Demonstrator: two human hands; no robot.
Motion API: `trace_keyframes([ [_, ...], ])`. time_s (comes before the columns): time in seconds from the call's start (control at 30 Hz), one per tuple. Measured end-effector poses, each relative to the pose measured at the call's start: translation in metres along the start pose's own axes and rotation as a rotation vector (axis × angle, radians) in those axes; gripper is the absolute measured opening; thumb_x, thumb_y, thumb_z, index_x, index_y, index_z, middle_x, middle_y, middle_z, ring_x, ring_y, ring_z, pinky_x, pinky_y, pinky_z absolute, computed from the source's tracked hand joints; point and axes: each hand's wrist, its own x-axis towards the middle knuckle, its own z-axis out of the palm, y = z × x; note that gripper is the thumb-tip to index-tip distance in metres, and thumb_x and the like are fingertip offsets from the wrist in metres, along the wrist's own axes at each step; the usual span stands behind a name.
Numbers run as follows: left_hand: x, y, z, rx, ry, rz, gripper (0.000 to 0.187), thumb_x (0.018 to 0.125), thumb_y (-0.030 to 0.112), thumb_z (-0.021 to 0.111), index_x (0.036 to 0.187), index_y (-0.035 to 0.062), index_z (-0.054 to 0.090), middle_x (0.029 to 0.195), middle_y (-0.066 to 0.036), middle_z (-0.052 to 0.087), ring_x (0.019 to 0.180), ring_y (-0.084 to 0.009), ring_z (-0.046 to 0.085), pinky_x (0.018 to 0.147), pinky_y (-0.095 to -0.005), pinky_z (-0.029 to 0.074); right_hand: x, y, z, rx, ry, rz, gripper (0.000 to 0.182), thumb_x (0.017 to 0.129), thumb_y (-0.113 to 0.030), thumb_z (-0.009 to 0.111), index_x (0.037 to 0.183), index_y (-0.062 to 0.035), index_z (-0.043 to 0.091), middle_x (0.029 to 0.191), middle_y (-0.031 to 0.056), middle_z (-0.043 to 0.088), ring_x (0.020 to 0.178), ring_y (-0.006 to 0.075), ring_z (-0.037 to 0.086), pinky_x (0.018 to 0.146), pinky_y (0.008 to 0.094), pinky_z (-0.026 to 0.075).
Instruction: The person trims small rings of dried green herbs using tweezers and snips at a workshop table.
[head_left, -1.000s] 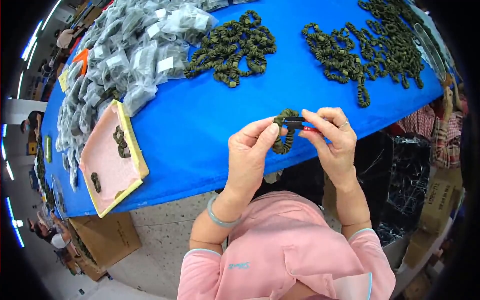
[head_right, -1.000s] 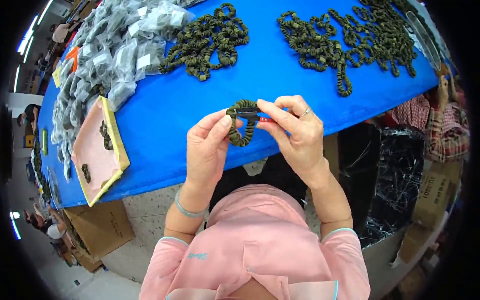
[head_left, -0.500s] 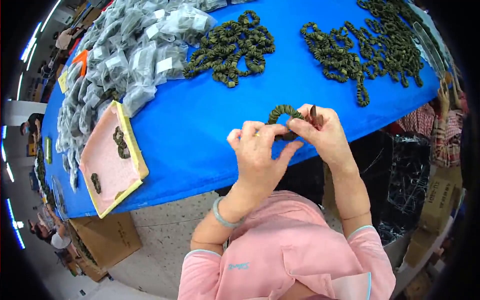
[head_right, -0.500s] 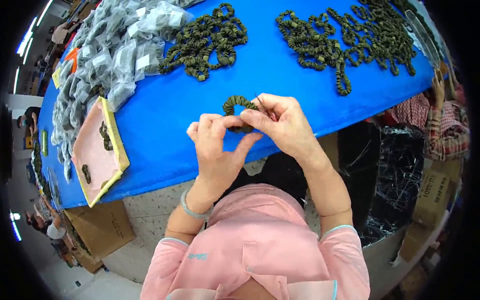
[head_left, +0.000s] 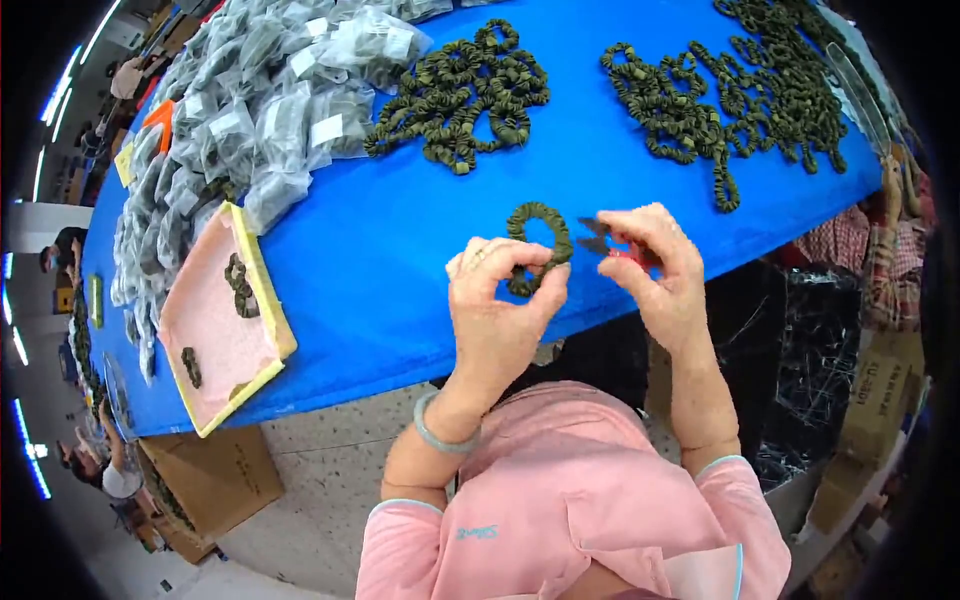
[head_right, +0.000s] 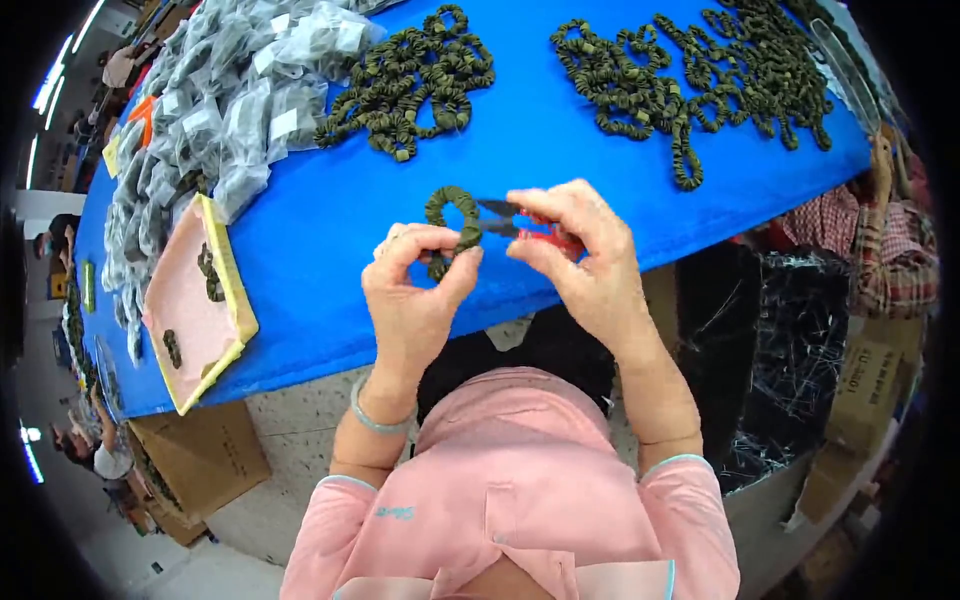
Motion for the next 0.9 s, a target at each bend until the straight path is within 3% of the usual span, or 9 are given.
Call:
trace_keyframes([
  [0.13,0.001,-0.002,0.002,0.150,0.072,0.117,0.021,0.064,0.002,0.072,0.081,0.0127,0.064,0.077,0.004,0.061,0.069,-0.0120,0.048,0.078,-0.0277,0.032,-0.009,-0.005,-0.002,-0.180,-0.048,-0.043,0.034,0.071,-0.002,0.074,0.104,-0.0065,0.069,0.090,0.0043,0.057,0.063,0.0094,0.046,0.054,0.0204,0.037],
  [0.33,0.001,-0.002,0.002,0.173,0.089,0.139,0.023,0.063,0.001,0.072,0.080,0.0133,0.063,0.077,0.004,0.061,0.070,-0.0117,0.048,0.078,-0.0275,0.032,-0.010,-0.003,-0.003,-0.221,-0.052,-0.094,0.038,0.069,0.002,0.074,0.106,-0.0062,0.069,0.089,0.0035,0.057,0.063,0.0094,0.045,0.053,0.0213,0.038],
  [0.47,0.001,-0.002,0.002,0.200,0.093,0.161,0.023,0.063,0.001,0.072,0.080,0.0133,0.064,0.078,0.004,0.061,0.070,-0.0119,0.048,0.078,-0.0275,0.032,-0.010,-0.004,-0.004,-0.160,-0.033,0.007,0.035,0.066,0.004,0.074,0.099,-0.0064,0.071,0.092,0.0041,0.057,0.069,0.0111,0.047,0.059,0.0219,0.038],
  [0.67,0.000,-0.003,0.005,0.190,0.089,0.185,0.025,0.062,0.001,0.073,0.081,0.0143,0.065,0.079,0.004,0.061,0.072,-0.0125,0.047,0.078,-0.0294,0.031,-0.007,-0.016,-0.002,-0.090,0.016,0.077,0.030,0.064,0.007,0.071,0.092,-0.0047,0.071,0.085,0.0035,0.058,0.064,0.0110,0.046,0.055,0.0219,0.037],
  [0.8,-0.002,-0.004,0.007,0.259,0.068,0.272,0.025,0.061,0.003,0.074,0.082,0.0157,0.067,0.080,0.004,0.059,0.074,-0.0132,0.046,0.079,-0.0318,0.028,-0.008,-0.007,0.003,-0.302,-0.037,-0.220,0.027,0.064,0.003,0.074,0.089,-0.0062,0.069,0.079,0.0026,0.058,0.052,0.0092,0.043,0.044,0.0213,0.035],
  [0.9,-0.002,0.000,0.005,0.310,0.066,0.292,0.025,0.061,0.004,0.074,0.082,0.0163,0.067,0.080,0.004,0.059,0.075,-0.0133,0.045,0.080,-0.0325,0.027,-0.005,-0.007,0.003,-0.402,-0.032,-0.325,0.026,0.064,0.004,0.073,0.088,-0.0056,0.069,0.076,0.0024,0.057,0.050,0.0093,0.042,0.042,0.0216,0.035],
])
